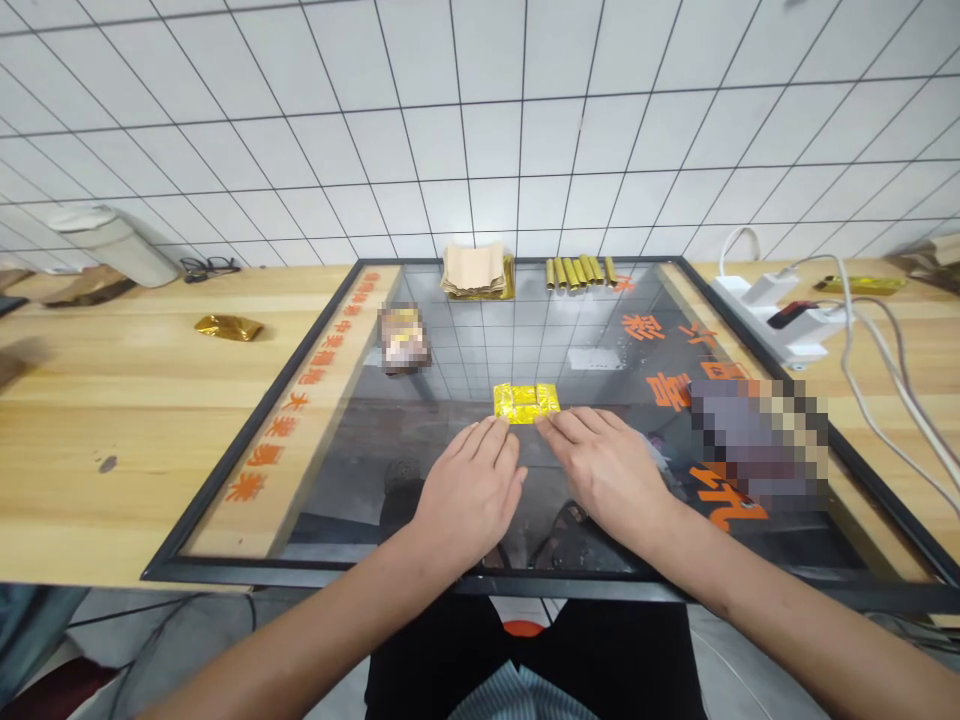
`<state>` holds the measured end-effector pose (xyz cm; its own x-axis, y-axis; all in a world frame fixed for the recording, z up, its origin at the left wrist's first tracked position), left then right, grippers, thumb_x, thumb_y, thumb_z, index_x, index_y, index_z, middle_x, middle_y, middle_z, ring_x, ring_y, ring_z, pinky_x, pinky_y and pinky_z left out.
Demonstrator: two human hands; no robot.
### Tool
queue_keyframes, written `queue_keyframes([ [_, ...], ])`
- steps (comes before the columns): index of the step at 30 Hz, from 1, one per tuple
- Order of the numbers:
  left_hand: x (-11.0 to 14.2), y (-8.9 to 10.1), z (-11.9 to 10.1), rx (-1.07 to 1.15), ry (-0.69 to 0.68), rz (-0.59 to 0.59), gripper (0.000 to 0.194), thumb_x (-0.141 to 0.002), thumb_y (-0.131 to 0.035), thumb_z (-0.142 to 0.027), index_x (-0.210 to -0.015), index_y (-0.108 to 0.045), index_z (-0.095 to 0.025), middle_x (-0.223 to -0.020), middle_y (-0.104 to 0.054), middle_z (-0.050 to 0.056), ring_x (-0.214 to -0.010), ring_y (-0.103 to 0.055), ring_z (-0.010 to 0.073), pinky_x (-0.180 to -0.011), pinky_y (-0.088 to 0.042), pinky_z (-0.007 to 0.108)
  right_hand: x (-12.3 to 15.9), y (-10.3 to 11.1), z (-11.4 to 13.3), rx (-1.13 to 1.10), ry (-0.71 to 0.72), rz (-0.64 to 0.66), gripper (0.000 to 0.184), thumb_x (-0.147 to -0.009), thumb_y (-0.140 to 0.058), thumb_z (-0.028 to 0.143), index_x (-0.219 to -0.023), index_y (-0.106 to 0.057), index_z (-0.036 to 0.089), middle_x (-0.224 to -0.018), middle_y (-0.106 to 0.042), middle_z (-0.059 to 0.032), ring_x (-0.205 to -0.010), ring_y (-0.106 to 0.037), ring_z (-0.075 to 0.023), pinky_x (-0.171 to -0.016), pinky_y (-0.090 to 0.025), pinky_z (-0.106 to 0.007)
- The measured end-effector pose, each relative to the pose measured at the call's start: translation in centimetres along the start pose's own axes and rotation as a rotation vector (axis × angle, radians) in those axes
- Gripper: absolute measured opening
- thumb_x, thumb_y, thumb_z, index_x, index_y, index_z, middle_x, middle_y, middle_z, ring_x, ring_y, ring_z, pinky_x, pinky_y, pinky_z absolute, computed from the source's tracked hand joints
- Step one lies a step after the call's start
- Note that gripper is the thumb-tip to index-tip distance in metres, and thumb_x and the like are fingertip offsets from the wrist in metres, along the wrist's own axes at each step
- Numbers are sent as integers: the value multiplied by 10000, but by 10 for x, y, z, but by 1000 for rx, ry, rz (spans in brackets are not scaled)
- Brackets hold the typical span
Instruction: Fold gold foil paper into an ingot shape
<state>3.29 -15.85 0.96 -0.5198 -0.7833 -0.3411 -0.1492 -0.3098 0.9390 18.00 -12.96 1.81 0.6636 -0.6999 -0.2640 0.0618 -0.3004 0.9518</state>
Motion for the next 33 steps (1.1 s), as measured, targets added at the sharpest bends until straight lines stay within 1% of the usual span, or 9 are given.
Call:
queue_keyframes([
  [6,0,3,1,-12,17,-28,372,-1096,-468,-276,-1289,-721,-82,-1414,-727,181,-1322,-676,329,-1156,-510,494,2,3,1,14,-30,-31,322,-1010,-623,112,-1313,-725,73,-1076,-764,-121,-1004,-677,-287,-861,-513,-432],
  [10,-1,6,1,-27,35,-25,372,-1088,-475,-272,-1292,-722,-82,-1393,-737,176,-1281,-691,329,-1138,-500,503,2,4,2,13,-29,-48,336,-983,-635,89,-1306,-726,67,-1093,-769,-135,-1007,-683,-288,-866,-521,-433],
  [13,-1,7,2,-25,43,-28,362,-1084,-484,-270,-1288,-723,-89,-1389,-739,172,-1291,-683,328,-1141,-481,505,2,5,3,12,-27,-69,373,-974,-612,64,-1332,-714,61,-1117,-775,-144,-1021,-688,-289,-879,-522,-429],
  [15,-1,8,4,-8,47,-30,354,-1086,-490,-279,-1286,-723,-102,-1389,-742,164,-1291,-679,323,-1148,-464,513,3,6,2,9,-30,-81,404,-975,-590,55,-1363,-701,59,-1118,-778,-139,-1024,-689,-287,-915,-520,-431],
  [20,-3,10,11,50,83,-7,296,-1083,-516,-294,-1257,-724,-177,-1370,-763,103,-1230,-690,308,-1129,-445,527,2,5,2,-2,-46,-67,452,-967,-573,40,-1407,-677,61,-1097,-783,-124,-1028,-695,-279,-1071,-478,-451],
  [24,-4,12,14,66,87,-9,258,-1078,-519,-274,-1207,-722,-180,-1344,-777,82,-1198,-692,298,-1124,-437,520,1,4,0,-20,-69,-48,448,-983,-557,46,-1410,-681,108,-1140,-796,-109,-1063,-699,-268,-1125,-439,-448],
  [27,-4,12,16,82,94,-17,241,-1074,-523,-259,-1186,-723,-183,-1320,-789,71,-1181,-695,293,-1103,-446,515,2,4,-1,-46,-92,-27,435,-977,-569,51,-1388,-691,123,-1148,-801,-105,-1078,-697,-265,-1129,-422,-443],
  [30,-3,11,21,123,125,-17,218,-1071,-537,-246,-1165,-729,-204,-1281,-805,53,-1140,-703,276,-1034,-480,486,1,4,-5,-94,-124,-11,417,-977,-573,57,-1367,-700,135,-1143,-804,-100,-1091,-693,-258,-1110,-414,-420],
  [33,-3,11,23,133,143,-26,207,-1071,-543,-242,-1144,-735,-212,-1268,-811,43,-1137,-702,276,-1019,-486,484,1,4,-6,-125,-141,-5,388,-991,-554,60,-1339,-705,140,-1143,-800,-96,-1103,-685,-257,-1109,-389,-409],
])
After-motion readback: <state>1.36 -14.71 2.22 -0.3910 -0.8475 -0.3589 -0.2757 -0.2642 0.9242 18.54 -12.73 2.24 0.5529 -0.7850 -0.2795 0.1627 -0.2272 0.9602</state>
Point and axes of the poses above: each hand's wrist, its own x-axis away from the middle knuckle, its own y-axis out of the back of the hand, z = x × y, the point moved 6 cm from there along -x, towards the middle knuckle
